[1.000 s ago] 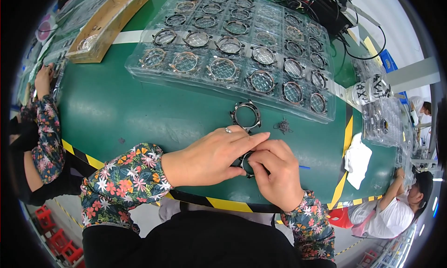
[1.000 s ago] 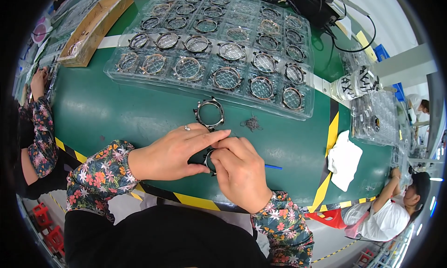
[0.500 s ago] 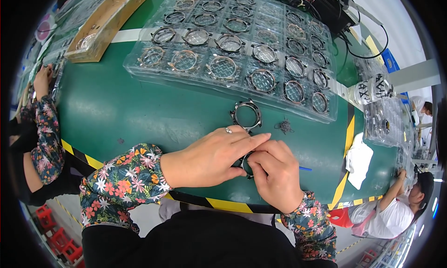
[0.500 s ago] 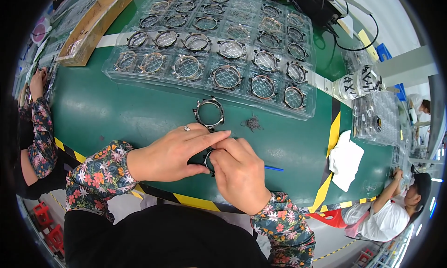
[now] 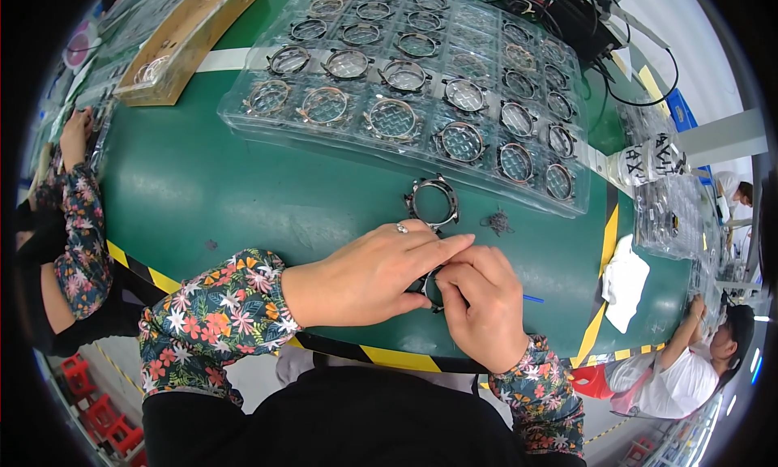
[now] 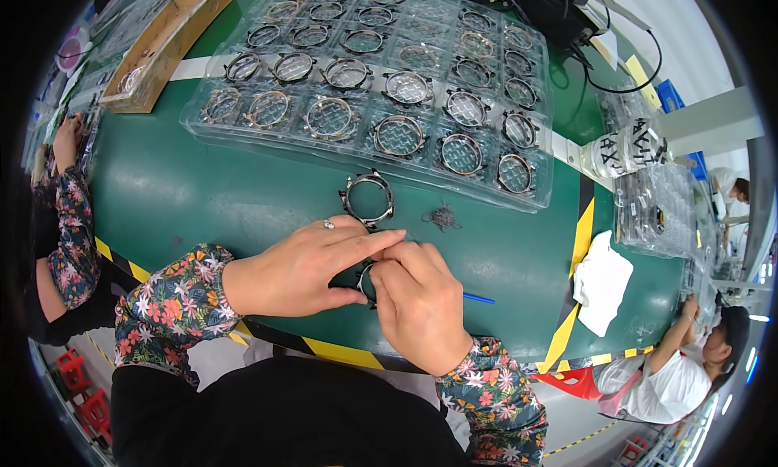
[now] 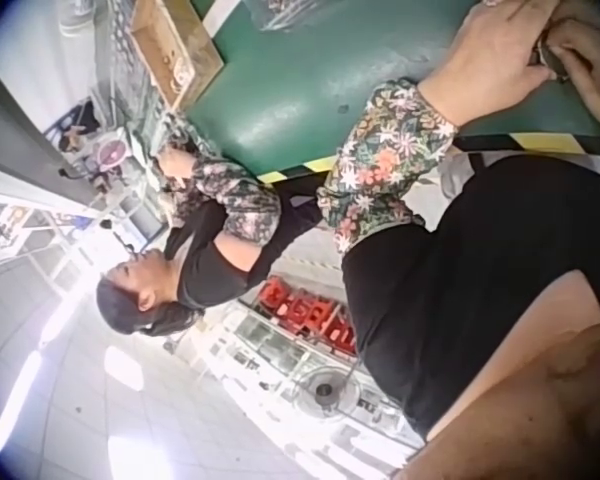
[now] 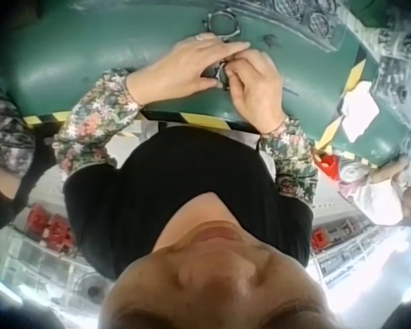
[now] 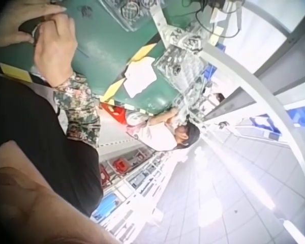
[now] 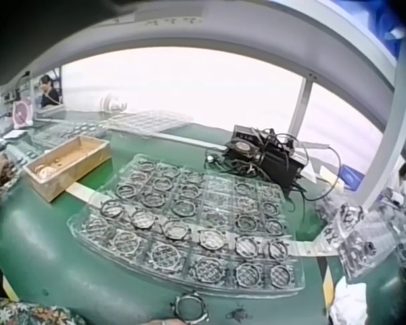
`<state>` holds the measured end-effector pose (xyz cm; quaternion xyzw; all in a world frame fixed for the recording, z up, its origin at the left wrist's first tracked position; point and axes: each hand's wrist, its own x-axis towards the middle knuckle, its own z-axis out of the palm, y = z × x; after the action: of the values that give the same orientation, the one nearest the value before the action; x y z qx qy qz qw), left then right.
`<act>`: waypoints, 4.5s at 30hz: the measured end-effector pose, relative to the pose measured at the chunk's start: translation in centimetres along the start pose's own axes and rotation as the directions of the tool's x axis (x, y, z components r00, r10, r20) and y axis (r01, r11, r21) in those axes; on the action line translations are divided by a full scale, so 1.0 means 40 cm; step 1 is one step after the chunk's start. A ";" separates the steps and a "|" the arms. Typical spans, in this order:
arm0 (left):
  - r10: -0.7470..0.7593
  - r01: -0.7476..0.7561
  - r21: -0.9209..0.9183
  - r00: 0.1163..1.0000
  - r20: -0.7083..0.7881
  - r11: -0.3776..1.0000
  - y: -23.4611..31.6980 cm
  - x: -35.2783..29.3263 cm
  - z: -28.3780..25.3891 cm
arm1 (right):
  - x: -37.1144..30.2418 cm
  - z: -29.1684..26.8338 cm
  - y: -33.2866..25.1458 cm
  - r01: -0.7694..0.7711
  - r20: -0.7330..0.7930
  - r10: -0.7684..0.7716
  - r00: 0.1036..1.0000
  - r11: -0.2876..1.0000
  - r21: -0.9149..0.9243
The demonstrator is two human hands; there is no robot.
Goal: The person assembles small components into circular frames by hand, using an alignment tool to position the components precisely within the frames.
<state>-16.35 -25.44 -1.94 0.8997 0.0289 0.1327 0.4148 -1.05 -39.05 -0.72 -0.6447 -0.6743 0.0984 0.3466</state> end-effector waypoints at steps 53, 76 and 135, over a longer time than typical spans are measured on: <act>-0.001 0.004 -0.047 0.999 0.048 0.999 -0.007 0.006 -0.024 | 0.006 -0.042 0.056 -0.149 -0.242 0.041 0.969 0.882 -0.446; -0.031 0.037 -0.087 0.997 0.069 0.996 -0.006 0.016 -0.036 | 0.009 -0.042 0.065 -0.150 -0.217 0.047 0.975 0.859 -0.489; 0.001 -0.001 0.004 1.000 -0.032 1.000 0.001 0.003 0.010 | -0.003 -0.007 -0.007 -0.005 0.030 0.005 1.000 1.000 0.010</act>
<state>-16.12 -25.75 -2.13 0.8984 0.0353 0.1470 0.4123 -1.14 -39.30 -0.41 -0.6430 -0.6773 0.1123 0.3393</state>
